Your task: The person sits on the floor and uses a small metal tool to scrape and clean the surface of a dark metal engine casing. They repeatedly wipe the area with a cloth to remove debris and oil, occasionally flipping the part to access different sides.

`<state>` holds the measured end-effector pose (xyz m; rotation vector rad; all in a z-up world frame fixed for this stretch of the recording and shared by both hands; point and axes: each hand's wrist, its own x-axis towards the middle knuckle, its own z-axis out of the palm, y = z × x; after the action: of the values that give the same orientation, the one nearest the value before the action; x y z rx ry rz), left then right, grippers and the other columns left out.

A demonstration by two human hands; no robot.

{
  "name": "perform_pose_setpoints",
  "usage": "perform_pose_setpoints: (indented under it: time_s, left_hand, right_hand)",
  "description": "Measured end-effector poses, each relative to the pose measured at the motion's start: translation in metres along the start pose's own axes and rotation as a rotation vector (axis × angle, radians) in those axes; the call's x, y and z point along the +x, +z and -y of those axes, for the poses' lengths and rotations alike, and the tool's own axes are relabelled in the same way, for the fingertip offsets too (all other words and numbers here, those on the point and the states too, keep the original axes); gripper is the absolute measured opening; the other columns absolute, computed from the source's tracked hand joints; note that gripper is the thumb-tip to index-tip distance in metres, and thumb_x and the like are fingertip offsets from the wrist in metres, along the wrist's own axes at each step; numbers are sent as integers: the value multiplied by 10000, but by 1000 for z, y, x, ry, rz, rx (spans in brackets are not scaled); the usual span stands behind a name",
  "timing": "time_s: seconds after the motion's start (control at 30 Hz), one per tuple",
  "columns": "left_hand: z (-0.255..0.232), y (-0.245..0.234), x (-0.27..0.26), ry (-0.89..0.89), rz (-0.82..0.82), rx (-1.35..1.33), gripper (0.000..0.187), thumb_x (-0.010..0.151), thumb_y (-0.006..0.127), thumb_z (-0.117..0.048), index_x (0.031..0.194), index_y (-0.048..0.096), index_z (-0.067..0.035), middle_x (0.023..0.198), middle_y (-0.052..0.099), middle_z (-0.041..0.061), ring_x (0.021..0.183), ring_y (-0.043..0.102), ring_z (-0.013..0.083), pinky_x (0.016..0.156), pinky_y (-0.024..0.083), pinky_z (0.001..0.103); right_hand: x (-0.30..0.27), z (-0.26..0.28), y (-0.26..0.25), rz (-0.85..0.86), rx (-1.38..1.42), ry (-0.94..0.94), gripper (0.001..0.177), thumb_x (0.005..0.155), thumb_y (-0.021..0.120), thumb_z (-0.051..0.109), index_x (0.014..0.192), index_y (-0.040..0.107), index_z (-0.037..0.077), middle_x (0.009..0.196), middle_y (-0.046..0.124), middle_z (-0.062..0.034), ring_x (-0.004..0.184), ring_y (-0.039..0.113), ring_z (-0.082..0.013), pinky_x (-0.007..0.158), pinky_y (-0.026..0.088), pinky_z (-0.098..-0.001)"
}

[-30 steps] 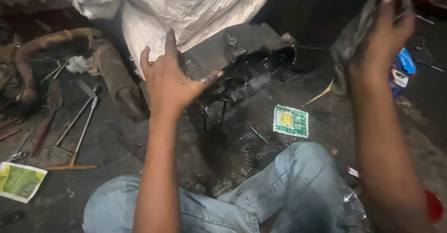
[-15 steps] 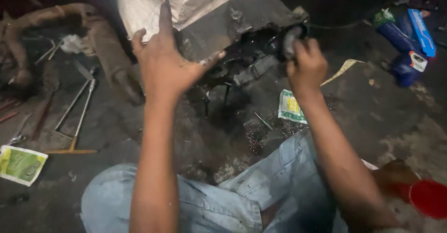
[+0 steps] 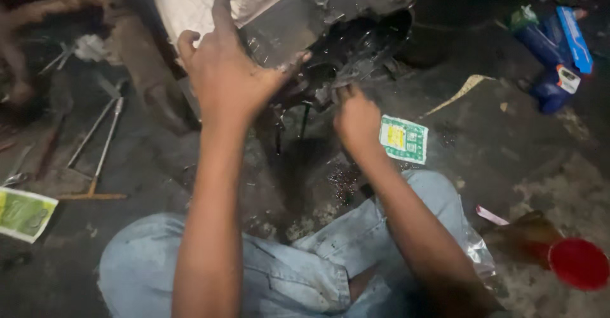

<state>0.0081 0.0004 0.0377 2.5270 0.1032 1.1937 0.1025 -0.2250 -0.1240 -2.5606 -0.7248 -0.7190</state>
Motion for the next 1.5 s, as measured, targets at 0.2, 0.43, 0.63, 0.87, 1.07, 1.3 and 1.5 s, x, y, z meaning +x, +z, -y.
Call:
perform_pose_setpoints:
  time_s: [0.2, 0.43, 0.63, 0.87, 1.07, 1.3, 1.5]
  left_hand:
    - [-1, -15, 16, -104, 58, -27, 1196, 706, 863, -735, 1448, 402, 80, 811, 726, 157, 879, 702, 361, 1022, 333, 522]
    - [1, -10, 11, -59, 5, 41, 1205, 724, 866, -762, 1456, 415, 82, 852, 718, 192, 883, 682, 376, 1032, 321, 521]
    - [3, -9, 3, -48, 6, -23, 1229, 746, 856, -808, 1460, 402, 83, 924, 730, 192, 953, 691, 373, 1083, 324, 527]
    - [-2, -13, 3, -91, 16, 8, 1277, 682, 861, -799, 1470, 385, 86, 892, 732, 204, 916, 693, 386, 1019, 328, 555]
    - [-2, -12, 7, -95, -15, -40, 1245, 663, 854, -762, 1464, 399, 76, 909, 738, 195, 927, 702, 365, 995, 345, 536]
    - [3, -7, 13, -135, 5, 4, 1237, 685, 832, -791, 1443, 414, 93, 857, 732, 179, 875, 695, 367, 954, 373, 521]
    - [5, -1, 11, -110, 9, 2, 1346, 699, 853, -796, 1523, 261, 87, 841, 738, 170, 862, 703, 361, 982, 368, 515]
  right_hand:
    - [23, -47, -41, 102, 596, -43, 253, 810, 660, 116, 1046, 697, 34, 964, 703, -173, 891, 709, -375, 795, 560, -467]
    - [61, -38, -15, -62, -150, 80, 241, 1089, 629, 222, 1155, 660, -7, 1081, 670, -226, 978, 685, -415, 838, 546, -504]
    - [7, 30, -4, 217, -90, 243, 547, 884, 611, 122, 1415, 562, -3, 1264, 604, -267, 769, 684, -470, 699, 549, -533]
    - [-13, -8, -49, 407, 388, -189, 359, 836, 738, 192, 1146, 705, 13, 1039, 702, -210, 871, 720, -402, 753, 575, -471]
    - [24, 6, -64, 6, 461, 95, 284, 910, 720, 165, 1152, 721, 16, 983, 713, -179, 823, 690, -379, 705, 553, -447]
    - [27, 44, -73, -126, -26, -493, 484, 805, 726, 98, 1288, 686, 75, 950, 616, -94, 787, 676, -288, 669, 555, -411]
    - [42, 41, -39, -121, -13, -466, 505, 842, 683, 104, 1344, 647, 63, 1059, 629, -115, 860, 690, -285, 703, 572, -399]
